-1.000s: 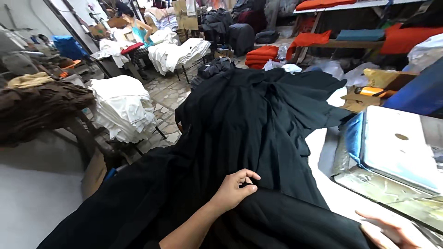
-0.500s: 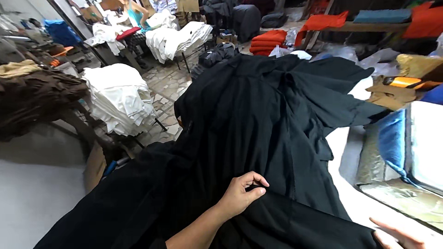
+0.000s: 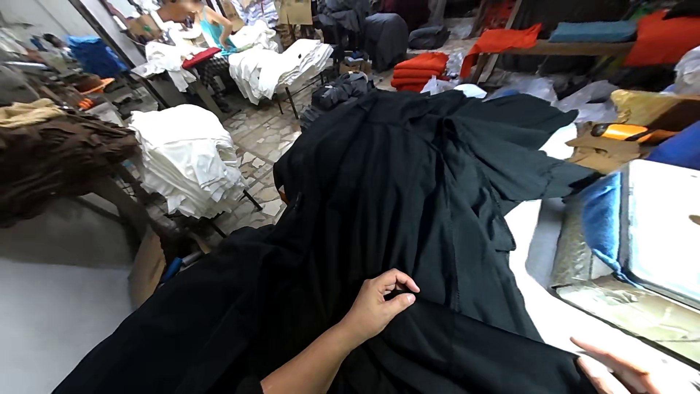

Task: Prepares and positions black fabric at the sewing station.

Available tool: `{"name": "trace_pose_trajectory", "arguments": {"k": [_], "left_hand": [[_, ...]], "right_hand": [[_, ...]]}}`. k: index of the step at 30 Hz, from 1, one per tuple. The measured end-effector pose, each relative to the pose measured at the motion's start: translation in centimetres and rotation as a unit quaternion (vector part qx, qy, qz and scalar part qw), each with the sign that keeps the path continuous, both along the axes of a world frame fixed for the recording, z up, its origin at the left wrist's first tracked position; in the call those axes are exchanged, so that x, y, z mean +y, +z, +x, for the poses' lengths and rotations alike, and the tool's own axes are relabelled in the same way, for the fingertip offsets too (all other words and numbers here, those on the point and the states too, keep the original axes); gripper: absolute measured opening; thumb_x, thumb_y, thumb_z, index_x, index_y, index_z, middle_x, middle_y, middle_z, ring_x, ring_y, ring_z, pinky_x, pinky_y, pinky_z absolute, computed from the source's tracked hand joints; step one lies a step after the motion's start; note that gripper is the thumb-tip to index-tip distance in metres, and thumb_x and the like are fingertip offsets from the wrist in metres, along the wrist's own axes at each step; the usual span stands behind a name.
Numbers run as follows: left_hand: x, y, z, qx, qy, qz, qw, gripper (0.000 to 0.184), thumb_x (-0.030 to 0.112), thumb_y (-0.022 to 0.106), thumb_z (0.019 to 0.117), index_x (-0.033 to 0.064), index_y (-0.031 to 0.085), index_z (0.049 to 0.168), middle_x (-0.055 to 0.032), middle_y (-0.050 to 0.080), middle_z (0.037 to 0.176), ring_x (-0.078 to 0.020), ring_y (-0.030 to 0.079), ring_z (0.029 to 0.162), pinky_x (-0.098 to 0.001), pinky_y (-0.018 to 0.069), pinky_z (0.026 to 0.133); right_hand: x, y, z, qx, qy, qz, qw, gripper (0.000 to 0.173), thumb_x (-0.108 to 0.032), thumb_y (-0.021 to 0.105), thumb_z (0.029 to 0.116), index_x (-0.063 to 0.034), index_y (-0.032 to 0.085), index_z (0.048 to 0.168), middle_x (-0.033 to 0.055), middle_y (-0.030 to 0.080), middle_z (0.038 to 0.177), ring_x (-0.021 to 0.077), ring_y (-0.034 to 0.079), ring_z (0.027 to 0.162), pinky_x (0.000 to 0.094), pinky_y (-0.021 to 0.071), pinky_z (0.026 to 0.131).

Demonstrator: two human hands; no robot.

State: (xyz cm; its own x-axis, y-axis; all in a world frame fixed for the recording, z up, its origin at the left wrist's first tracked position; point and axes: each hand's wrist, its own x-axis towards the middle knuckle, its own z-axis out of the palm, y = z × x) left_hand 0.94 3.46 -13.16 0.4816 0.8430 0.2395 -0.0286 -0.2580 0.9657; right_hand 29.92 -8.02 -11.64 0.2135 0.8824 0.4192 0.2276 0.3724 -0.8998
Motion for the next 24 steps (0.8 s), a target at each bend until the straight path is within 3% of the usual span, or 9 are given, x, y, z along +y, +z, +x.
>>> {"name": "trace_pose_trajectory", "arguments": {"k": [9, 12, 16, 24], "left_hand": [[-0.07, 0.05, 0.09, 0.002, 0.007, -0.004, 1.000, 0.016, -0.001, 0.059, 0.0972, -0.0067, 0.064, 0.111, -0.0039, 0.068, 0.104, -0.0009, 0.064, 0.096, -0.0192, 0.0528, 0.089], [-0.02, -0.11, 0.05, -0.001, 0.005, 0.000, 1.000, 0.016, -0.001, 0.059, 0.0971, -0.0070, 0.064, 0.111, -0.0043, 0.068, 0.104, -0.0011, 0.064, 0.096, -0.0193, 0.0527, 0.089], [0.00, -0.17, 0.01, -0.004, 0.000, 0.001, 1.000, 0.016, 0.000, 0.059, 0.0976, -0.0070, 0.064, 0.111, -0.0043, 0.068, 0.105, -0.0012, 0.063, 0.097, -0.0198, 0.0527, 0.090], [-0.05, -0.10, 0.06, -0.002, 0.005, 0.002, 1.000, 0.016, -0.001, 0.059, 0.0972, -0.0073, 0.064, 0.111, -0.0049, 0.068, 0.105, -0.0017, 0.064, 0.097, -0.0199, 0.0528, 0.089]], "right_hand": [[-0.02, -0.06, -0.09, -0.006, -0.013, 0.003, 1.000, 0.023, 0.001, 0.059, 0.0976, -0.0065, 0.070, 0.116, -0.0162, 0.073, 0.111, -0.0066, 0.066, 0.102, 0.0161, 0.0544, 0.092], [0.03, -0.11, -0.19, -0.001, -0.012, 0.008, 1.000, 0.020, 0.002, 0.058, 0.0971, 0.0003, 0.069, 0.115, -0.0111, 0.072, 0.111, -0.0050, 0.066, 0.103, 0.0162, 0.0542, 0.093], [-0.06, -0.08, -0.09, -0.010, -0.011, 0.002, 1.000, 0.023, 0.001, 0.058, 0.0981, -0.0076, 0.070, 0.116, -0.0177, 0.072, 0.110, -0.0083, 0.064, 0.098, 0.0146, 0.0541, 0.088], [-0.07, -0.14, -0.04, -0.008, -0.008, 0.006, 1.000, 0.021, 0.000, 0.059, 0.0983, -0.0055, 0.070, 0.116, -0.0155, 0.072, 0.112, -0.0069, 0.065, 0.102, 0.0159, 0.0541, 0.091]]}}
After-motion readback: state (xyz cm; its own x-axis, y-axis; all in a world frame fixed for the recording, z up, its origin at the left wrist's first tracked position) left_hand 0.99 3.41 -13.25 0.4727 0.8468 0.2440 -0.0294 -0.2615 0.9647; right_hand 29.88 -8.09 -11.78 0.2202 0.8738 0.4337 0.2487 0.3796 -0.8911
